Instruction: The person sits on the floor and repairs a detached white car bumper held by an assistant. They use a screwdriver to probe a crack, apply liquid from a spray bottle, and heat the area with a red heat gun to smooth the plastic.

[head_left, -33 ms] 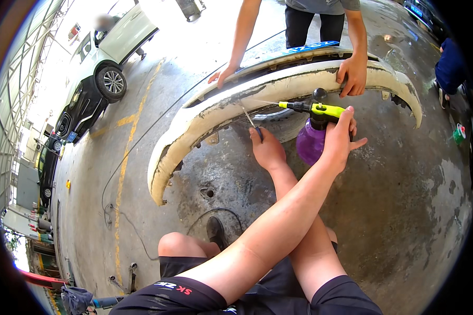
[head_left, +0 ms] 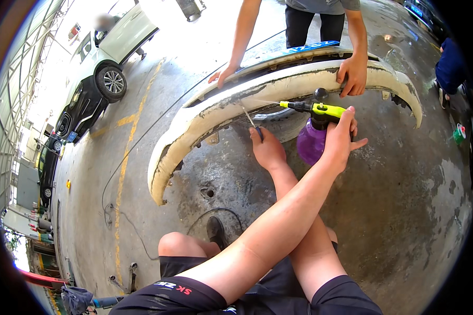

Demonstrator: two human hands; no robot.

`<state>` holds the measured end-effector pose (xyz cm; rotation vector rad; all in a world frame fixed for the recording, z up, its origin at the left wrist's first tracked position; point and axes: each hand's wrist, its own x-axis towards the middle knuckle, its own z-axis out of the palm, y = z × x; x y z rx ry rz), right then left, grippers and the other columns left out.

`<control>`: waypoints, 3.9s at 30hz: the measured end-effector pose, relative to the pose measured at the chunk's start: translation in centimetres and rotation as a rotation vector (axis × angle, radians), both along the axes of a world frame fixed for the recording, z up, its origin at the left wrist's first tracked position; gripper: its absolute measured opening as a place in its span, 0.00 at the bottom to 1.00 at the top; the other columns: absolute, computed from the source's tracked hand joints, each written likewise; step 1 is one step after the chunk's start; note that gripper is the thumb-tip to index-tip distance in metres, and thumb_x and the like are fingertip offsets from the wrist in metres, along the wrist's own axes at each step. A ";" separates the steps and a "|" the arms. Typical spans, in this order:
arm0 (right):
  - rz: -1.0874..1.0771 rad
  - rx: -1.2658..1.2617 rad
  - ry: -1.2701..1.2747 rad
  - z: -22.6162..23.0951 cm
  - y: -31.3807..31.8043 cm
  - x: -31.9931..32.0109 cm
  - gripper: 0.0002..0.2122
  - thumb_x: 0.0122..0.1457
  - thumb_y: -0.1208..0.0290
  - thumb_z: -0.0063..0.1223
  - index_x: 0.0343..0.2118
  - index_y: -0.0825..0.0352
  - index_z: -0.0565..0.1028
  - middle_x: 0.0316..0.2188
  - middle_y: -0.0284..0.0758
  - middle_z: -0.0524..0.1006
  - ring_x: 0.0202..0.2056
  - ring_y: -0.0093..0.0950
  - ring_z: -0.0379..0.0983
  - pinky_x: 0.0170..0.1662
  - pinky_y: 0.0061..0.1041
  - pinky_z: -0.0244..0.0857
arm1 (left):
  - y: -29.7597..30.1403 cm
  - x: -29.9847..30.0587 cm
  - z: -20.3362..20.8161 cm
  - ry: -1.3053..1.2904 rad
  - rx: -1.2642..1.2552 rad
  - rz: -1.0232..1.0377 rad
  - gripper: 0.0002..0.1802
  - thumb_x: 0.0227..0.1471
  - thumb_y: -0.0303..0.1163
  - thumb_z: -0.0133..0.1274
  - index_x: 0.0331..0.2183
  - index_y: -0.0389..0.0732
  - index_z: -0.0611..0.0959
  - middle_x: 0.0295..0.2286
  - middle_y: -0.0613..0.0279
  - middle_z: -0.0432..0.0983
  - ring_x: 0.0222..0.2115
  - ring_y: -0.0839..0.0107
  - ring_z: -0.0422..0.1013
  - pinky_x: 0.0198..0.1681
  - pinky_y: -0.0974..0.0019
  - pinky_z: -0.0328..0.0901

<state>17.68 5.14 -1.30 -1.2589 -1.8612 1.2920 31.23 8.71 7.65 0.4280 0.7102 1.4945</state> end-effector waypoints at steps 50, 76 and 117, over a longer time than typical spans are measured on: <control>-0.005 0.012 0.021 -0.5 0.2 0.0 0.25 0.78 0.43 0.46 0.49 0.62 0.83 0.46 0.45 0.87 0.50 0.53 0.81 0.52 0.46 0.73 | -0.1 0.2 0.0 0.047 -0.028 0.012 0.19 0.72 0.46 0.57 0.33 0.48 0.71 0.31 0.69 0.64 0.33 0.73 0.63 0.51 0.33 0.78; 0.002 0.030 0.029 -0.6 0.2 -0.2 0.25 0.79 0.42 0.46 0.47 0.63 0.83 0.45 0.46 0.86 0.49 0.51 0.82 0.52 0.44 0.73 | -0.7 -0.4 0.9 0.013 -0.023 0.002 0.19 0.71 0.47 0.58 0.32 0.48 0.72 0.31 0.70 0.62 0.32 0.73 0.62 0.52 0.35 0.78; 0.068 0.037 -0.059 3.3 0.9 0.3 0.28 0.77 0.42 0.47 0.47 0.68 0.81 0.45 0.54 0.85 0.49 0.59 0.80 0.52 0.47 0.74 | -31.2 -35.5 -27.2 0.211 -0.966 0.117 0.19 0.58 0.48 0.62 0.44 0.47 0.81 0.40 0.63 0.77 0.42 0.62 0.77 0.48 0.37 0.77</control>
